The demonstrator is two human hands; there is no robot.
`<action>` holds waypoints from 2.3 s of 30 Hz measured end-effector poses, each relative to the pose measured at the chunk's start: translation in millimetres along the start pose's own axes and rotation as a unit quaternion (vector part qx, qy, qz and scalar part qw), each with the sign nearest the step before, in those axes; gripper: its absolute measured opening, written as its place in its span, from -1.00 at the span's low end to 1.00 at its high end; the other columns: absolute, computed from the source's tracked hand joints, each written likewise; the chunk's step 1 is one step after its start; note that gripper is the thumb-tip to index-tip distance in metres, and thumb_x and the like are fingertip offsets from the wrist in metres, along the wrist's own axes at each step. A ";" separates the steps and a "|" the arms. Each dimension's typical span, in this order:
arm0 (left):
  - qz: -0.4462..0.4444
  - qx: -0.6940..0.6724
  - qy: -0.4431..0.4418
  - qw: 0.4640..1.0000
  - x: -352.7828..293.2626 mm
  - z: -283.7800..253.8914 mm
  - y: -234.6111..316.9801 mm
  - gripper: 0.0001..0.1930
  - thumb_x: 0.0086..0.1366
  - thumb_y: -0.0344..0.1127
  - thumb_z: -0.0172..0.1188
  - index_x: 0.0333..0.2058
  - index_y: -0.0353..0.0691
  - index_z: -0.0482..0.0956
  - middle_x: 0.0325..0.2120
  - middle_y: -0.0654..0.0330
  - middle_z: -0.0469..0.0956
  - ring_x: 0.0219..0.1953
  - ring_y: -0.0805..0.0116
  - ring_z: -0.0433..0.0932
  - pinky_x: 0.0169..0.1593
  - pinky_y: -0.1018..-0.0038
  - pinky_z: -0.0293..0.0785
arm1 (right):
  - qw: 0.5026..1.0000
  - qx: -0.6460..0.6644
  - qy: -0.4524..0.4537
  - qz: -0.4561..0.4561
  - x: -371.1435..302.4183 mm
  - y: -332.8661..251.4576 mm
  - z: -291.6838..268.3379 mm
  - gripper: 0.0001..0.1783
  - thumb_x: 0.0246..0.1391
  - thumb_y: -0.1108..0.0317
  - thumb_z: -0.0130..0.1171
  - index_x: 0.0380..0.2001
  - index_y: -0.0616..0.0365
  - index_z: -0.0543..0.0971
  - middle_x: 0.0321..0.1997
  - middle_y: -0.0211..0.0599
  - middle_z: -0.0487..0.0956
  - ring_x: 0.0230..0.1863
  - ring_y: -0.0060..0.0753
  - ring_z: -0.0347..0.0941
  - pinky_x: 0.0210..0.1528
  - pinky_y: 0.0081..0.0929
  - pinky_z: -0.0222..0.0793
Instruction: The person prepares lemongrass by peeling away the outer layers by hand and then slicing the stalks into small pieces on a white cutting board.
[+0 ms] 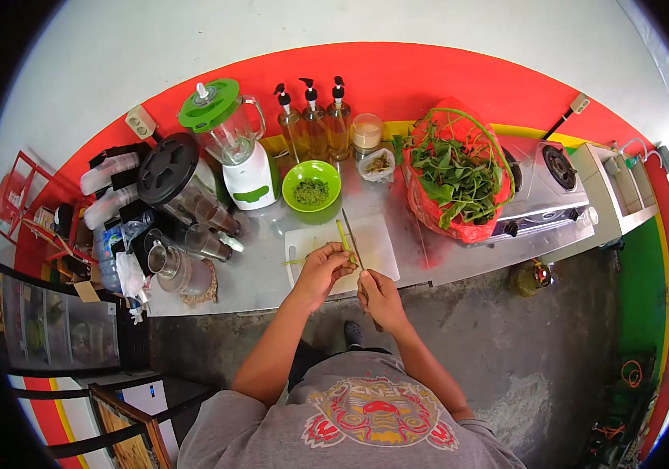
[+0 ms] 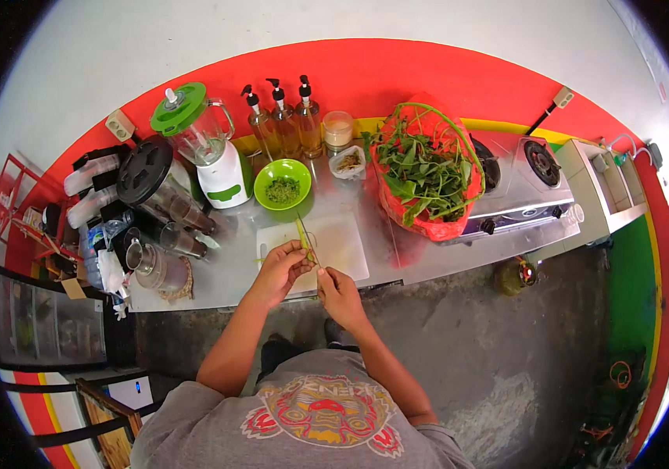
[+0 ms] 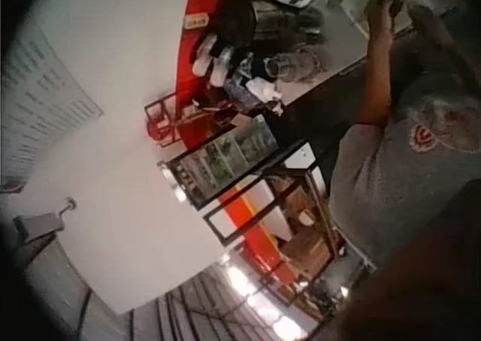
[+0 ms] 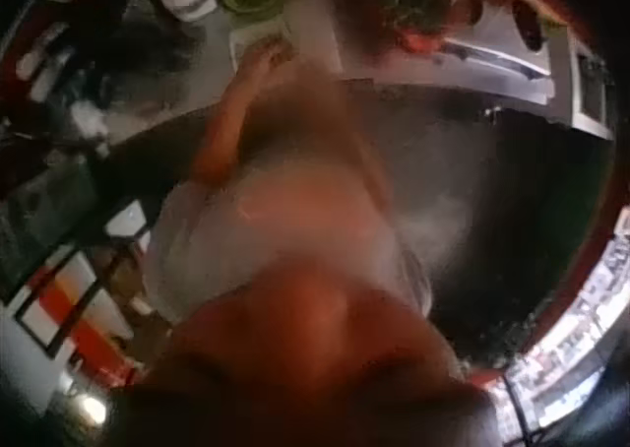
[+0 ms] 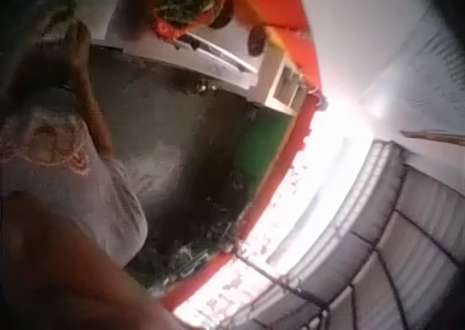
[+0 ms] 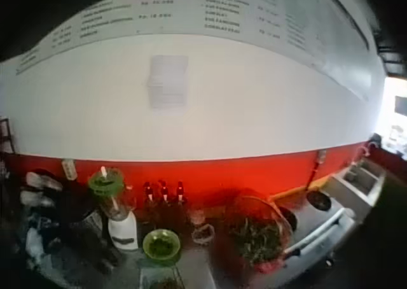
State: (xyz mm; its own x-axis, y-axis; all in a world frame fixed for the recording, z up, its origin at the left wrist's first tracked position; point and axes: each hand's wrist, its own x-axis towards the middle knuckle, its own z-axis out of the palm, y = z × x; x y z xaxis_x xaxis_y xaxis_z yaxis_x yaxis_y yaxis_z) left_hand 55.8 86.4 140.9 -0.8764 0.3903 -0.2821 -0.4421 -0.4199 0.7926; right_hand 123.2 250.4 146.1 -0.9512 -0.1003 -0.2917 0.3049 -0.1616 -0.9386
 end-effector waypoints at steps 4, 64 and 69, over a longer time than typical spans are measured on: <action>0.019 -0.051 0.000 0.999 -13.6 3.9 11.5 -0.85 0.45 -0.39 0.15 -0.09 -0.29 0.59 -0.24 0.26 0.65 -0.24 0.53 0.62 -0.04 0.59 0.57 | 0.998 0.049 -0.033 -0.003 -0.3 -1.8 9.5 -0.53 0.51 0.07 -0.08 -0.49 0.09 0.34 -0.63 -0.55 0.24 -0.66 -0.68 0.12 -0.62 -0.59 0.06; 0.010 -0.055 -0.050 0.997 -24.6 45.1 9.9 -0.84 0.37 -0.46 0.26 -0.10 -0.30 0.64 -0.28 0.31 0.61 -0.25 0.56 0.55 -0.08 0.58 0.49 | 0.989 0.088 -0.088 -0.082 -13.5 -14.9 -18.0 -0.56 0.54 0.09 -0.15 -0.44 0.11 0.35 -0.60 -0.50 0.31 -0.62 -0.68 0.17 -0.57 -0.60 0.13; 0.040 -0.028 -0.031 0.998 -29.4 52.1 23.4 -0.66 0.37 -0.55 0.21 0.09 -0.23 0.51 -0.19 0.26 0.62 -0.14 0.50 0.59 0.05 0.56 0.50 | 0.992 0.060 -0.076 -0.080 -12.0 -14.0 -14.3 -0.55 0.54 0.07 -0.16 -0.44 0.10 0.36 -0.62 -0.52 0.28 -0.64 -0.68 0.13 -0.57 -0.61 0.11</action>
State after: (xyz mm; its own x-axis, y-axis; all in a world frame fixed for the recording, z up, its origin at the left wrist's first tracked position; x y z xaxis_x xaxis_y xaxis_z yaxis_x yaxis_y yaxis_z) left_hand 81.2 107.7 195.9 -0.8966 0.4025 -0.1847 -0.3833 -0.4963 0.7790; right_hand 129.6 267.9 160.2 -0.9727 -0.2090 -0.1013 0.1628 -0.3025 -0.9392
